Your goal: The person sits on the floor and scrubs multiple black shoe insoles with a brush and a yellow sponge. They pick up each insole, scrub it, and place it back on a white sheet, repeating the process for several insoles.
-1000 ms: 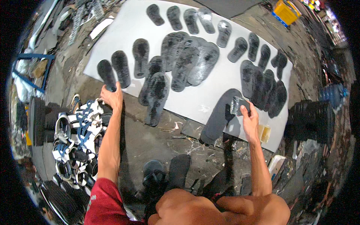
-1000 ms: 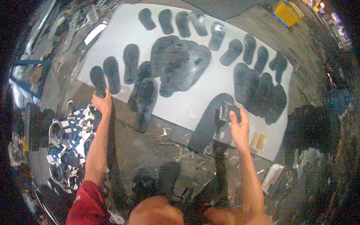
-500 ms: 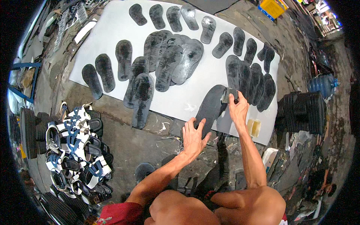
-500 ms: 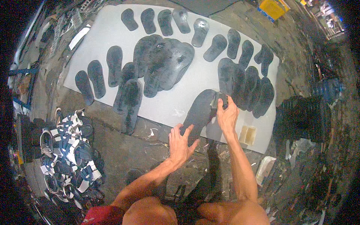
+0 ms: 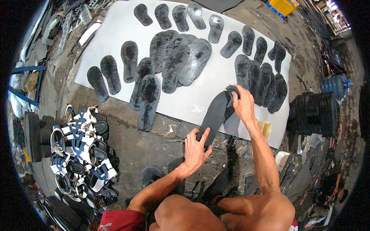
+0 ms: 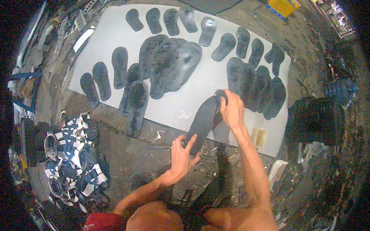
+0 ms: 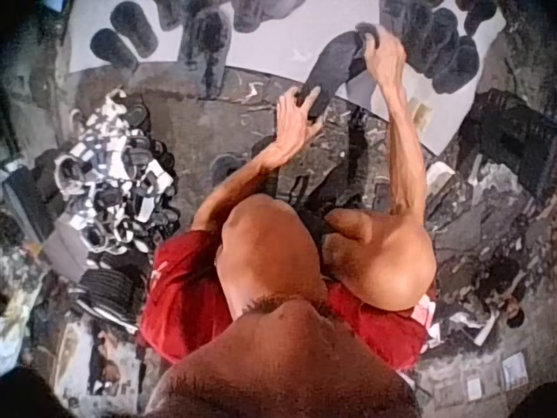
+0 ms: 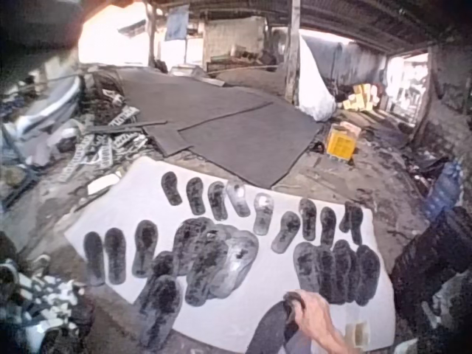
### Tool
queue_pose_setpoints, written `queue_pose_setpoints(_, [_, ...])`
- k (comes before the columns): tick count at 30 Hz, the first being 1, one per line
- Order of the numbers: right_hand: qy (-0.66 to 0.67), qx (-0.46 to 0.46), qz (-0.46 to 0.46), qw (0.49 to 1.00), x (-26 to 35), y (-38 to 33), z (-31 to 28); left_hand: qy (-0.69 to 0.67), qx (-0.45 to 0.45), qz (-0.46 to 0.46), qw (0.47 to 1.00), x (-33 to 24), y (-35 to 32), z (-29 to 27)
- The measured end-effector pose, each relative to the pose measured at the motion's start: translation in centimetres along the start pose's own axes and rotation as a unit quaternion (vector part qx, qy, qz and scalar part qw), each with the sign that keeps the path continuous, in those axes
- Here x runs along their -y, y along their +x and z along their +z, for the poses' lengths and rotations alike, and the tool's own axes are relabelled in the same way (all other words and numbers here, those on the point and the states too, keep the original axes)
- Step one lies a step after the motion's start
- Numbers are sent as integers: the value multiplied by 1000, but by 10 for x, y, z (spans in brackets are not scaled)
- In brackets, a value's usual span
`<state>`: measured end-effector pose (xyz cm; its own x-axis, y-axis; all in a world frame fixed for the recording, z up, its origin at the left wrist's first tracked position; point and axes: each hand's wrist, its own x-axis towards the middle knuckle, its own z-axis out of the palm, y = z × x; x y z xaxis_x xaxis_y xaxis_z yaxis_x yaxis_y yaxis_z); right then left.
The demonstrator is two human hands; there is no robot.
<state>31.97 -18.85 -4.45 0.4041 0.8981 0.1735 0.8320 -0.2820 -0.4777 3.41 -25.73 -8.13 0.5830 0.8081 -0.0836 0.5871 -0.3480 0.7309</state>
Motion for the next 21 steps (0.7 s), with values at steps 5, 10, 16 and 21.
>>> queue_pose_setpoints(5, [-17, 242, -247, 938, 32, 5, -2, -18, 11, -4, 1000, 10, -6, 6])
queue_pose_setpoints(10, [-27, 133, -241, 961, -21, 18, -34, -30, 21, 2, 999, 10, -5, 4])
queue_pose_setpoints(16, [-42, 187, -109, 975, -6, -65, -30, -21, 33, 38, 999, 16, 0, 0])
queue_pose_setpoints(21, [-26, 63, -112, 991, -27, 3, -30, -19, 43, 53, 998, 3, 28, -6])
